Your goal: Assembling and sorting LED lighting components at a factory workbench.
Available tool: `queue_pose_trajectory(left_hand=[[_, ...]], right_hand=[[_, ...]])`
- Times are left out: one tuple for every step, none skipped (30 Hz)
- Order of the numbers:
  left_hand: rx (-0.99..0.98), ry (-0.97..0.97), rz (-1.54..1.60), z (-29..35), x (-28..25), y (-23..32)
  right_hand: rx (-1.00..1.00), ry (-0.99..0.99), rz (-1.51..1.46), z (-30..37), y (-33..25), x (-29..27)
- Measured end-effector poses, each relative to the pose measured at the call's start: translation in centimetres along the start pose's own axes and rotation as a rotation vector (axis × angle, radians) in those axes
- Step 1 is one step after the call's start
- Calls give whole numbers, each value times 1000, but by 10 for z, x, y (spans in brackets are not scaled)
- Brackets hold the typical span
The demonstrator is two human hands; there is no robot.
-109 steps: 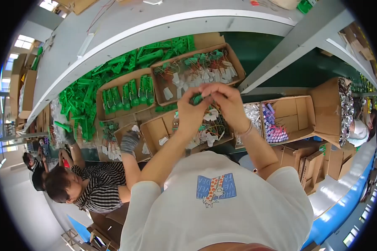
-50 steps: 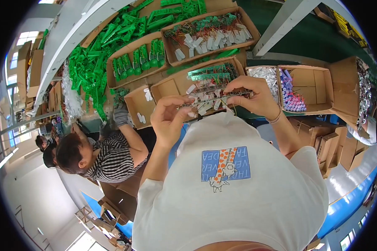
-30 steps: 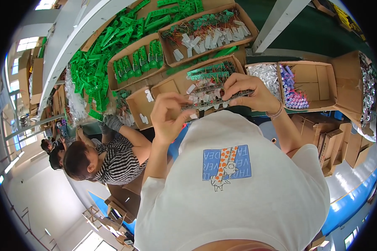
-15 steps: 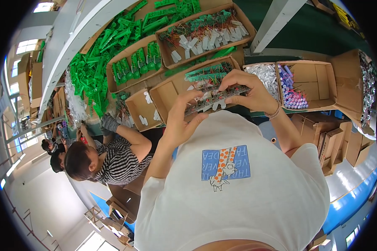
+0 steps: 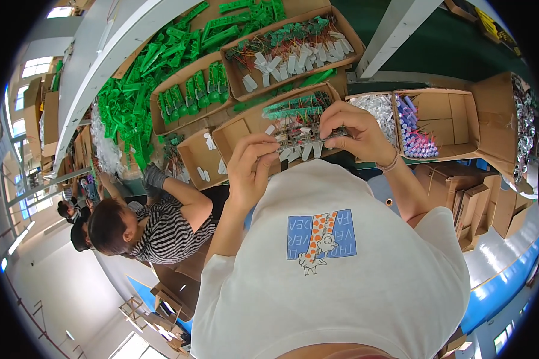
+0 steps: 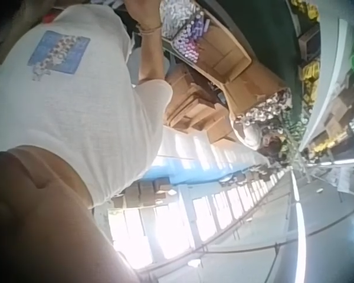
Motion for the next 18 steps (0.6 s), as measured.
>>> queue_pose_trajectory(left_hand=[[-1,4,-1,0,-1,0],[9,-17,-7,-1,-1,2],[20,-37,-15,-1,0,3],[17,-32,-18,0,0,4],[-20,-59,3,1,1,3],[-57,-85,26,3,2,2],[-60,-78,22,4,1,2],[-154,-87,241,5,1,-2],[-245,-96,459,6,1,-6],[-246,-89,455,3,0,-4],[-360,-24,601,-1,-1,-7],[-471,40,748,-5,-2,-13],[-427,-100,486,-3,-1,-25],[-426,-98,484,-1,0,-25],[-475,-58,666,0,5,-23],[-522,-19,851,1,10,-23],[-521,-18,851,1,13,-24],[-542,38,888,1,13,-26]], right_hand=[[1,-5,1,-1,0,0],[2,-9,1,-2,0,1],[0,-14,-2,-5,-1,2],[14,7,-93,-9,-2,3],[27,26,-185,-12,-3,3],[26,20,-189,-13,-6,3],[90,-46,-184,-15,-7,6],[153,-114,-179,-15,-6,11],[150,-119,-184,-14,-4,12],[222,-133,-251,-11,3,15],[294,-147,-318,-9,9,19],[290,-151,-320,-10,9,21],[334,-146,-301,-9,11,24],[378,-140,-282,-9,14,25],[376,-142,-282,-10,15,26],[361,-113,-265,-12,15,26],[346,-84,-247,-14,15,26],[346,-84,-247,-17,11,27]])
Point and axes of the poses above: each hand's wrist, its own z-axis away from the middle knuckle, its own x-axis out of the palm, y = z × x, the point moved 5 cm from there along -z, towards the middle knuckle, and after that the axes turned 15 degrees about z, right-handed, at the moved point
